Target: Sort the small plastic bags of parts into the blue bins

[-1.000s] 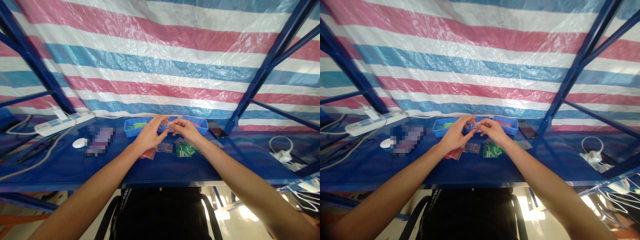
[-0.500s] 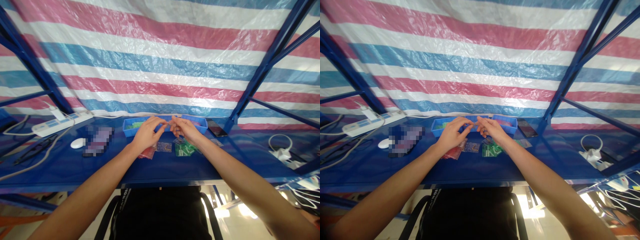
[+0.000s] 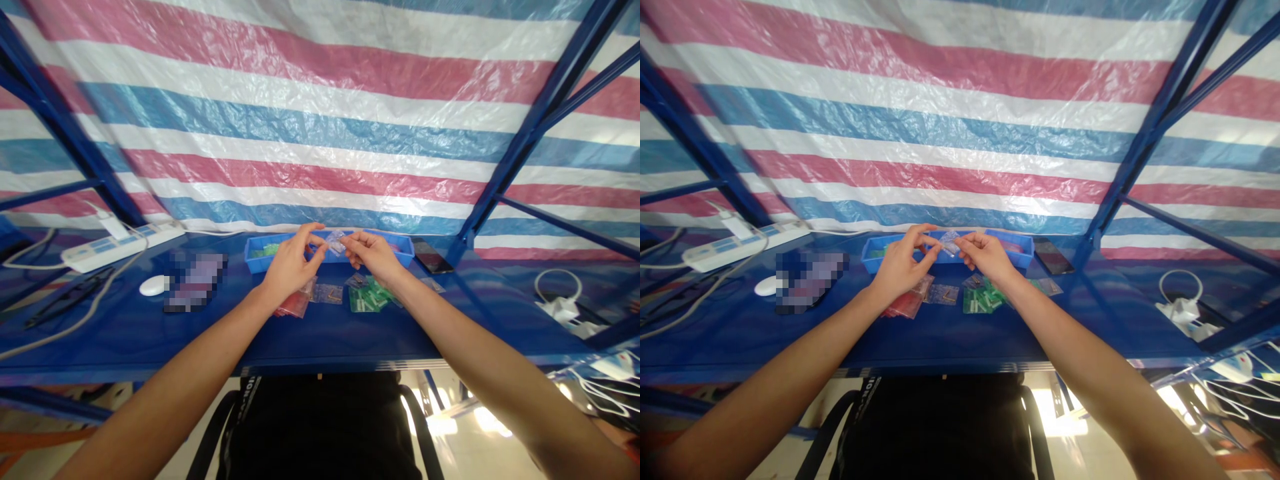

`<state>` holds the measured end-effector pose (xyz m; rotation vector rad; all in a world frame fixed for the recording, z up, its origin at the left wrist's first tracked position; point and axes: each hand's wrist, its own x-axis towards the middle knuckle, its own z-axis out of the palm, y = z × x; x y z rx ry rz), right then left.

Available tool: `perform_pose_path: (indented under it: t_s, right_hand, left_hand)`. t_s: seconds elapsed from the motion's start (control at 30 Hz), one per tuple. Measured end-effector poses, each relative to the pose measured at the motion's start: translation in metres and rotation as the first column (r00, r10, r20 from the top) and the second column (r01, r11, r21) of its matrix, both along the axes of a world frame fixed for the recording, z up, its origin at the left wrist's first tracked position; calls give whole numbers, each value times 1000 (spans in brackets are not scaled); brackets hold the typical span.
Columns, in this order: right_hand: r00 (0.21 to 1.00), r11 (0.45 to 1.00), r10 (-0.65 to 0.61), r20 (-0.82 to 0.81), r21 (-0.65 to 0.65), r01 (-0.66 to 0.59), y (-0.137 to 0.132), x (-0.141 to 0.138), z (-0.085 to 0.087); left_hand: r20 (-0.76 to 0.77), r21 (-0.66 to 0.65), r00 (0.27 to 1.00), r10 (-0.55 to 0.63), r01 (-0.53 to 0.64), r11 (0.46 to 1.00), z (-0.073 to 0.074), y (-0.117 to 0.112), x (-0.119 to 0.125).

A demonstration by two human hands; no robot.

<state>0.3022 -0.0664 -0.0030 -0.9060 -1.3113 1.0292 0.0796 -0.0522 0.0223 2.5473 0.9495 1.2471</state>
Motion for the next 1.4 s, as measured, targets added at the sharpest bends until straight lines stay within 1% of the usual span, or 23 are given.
perform_pose_path:
  t_s: [0.1,0.2,0.27,0.33,0.4,0.43,0.5,0.57,0.6,0.7,0.8,0.87,0.93,1.03,1.1,1.17,1.23,1.3,1.4]
  right_hand:
    - [996,999,-37,-82,-32,35,1,4,3]
    - [986,991,-48,-160,-134,27,1,8,8]
    - [986,977,-50,-162,-212,15,2,11,10]
    - [990,970,-60,-125,-243,28,2,12,10]
    - [997,978,-60,-51,-201,48,1,12,6]
    - [999,988,-47,7,-149,48,0,10,3]
    - [984,1000,-2,178,-6,3,-3,5,-1]
    - [921,985,21,388,152,-86,-8,-3,-5]
    - [881,969,7,473,214,-122,-11,-7,-6]
    - [779,908,-3,627,329,-261,-16,-17,-7]
    - [701,846,53,711,341,-410,-16,-23,-8]
    - [670,823,80,738,330,-463,-14,-25,-10]
    - [668,821,85,740,327,-467,-12,-24,-12]
    - [679,850,71,730,312,-424,-9,-22,-14]
    - [682,853,61,729,317,-415,-10,-21,-15]
    - [673,824,49,738,351,-445,-12,-21,-14]
    - [643,783,23,765,386,-488,-17,-23,-12]
    - [589,752,-7,808,392,-530,-22,-27,-11]
    - [509,734,-41,860,372,-568,-28,-32,-10]
  left_hand:
    - [-41,34,999,-6,7,999,-1,3,-1]
    - [-106,83,994,-34,43,996,-3,6,0]
    - [-136,104,990,-41,55,993,-3,7,1]
    - [-143,107,989,-36,51,993,-4,8,0]
    - [-145,98,989,-40,55,994,-4,10,-1]
    - [-146,92,988,-47,61,994,-3,10,-2]
    - [-148,82,987,-63,75,994,-3,12,-5]
    - [-150,82,987,-60,73,994,-3,13,-8]
    - [-151,86,987,-52,65,994,-3,14,-9]
    - [-157,97,987,-28,44,994,-3,15,-11]
    - [-163,101,986,-20,37,994,-4,15,-11]
    - [-163,104,986,-18,35,994,-4,15,-11]
    - [-161,107,987,-19,37,994,-4,15,-11]
    - [-157,113,987,-21,39,993,-4,16,-11]
    - [-158,112,987,-19,37,993,-4,16,-11]
    - [-160,100,987,-17,33,994,-5,16,-11]
    - [-153,77,988,-20,32,997,-5,15,-10]
    - [-132,55,991,-26,33,998,-6,14,-10]
    - [-110,46,993,-40,45,998,-7,13,-9]
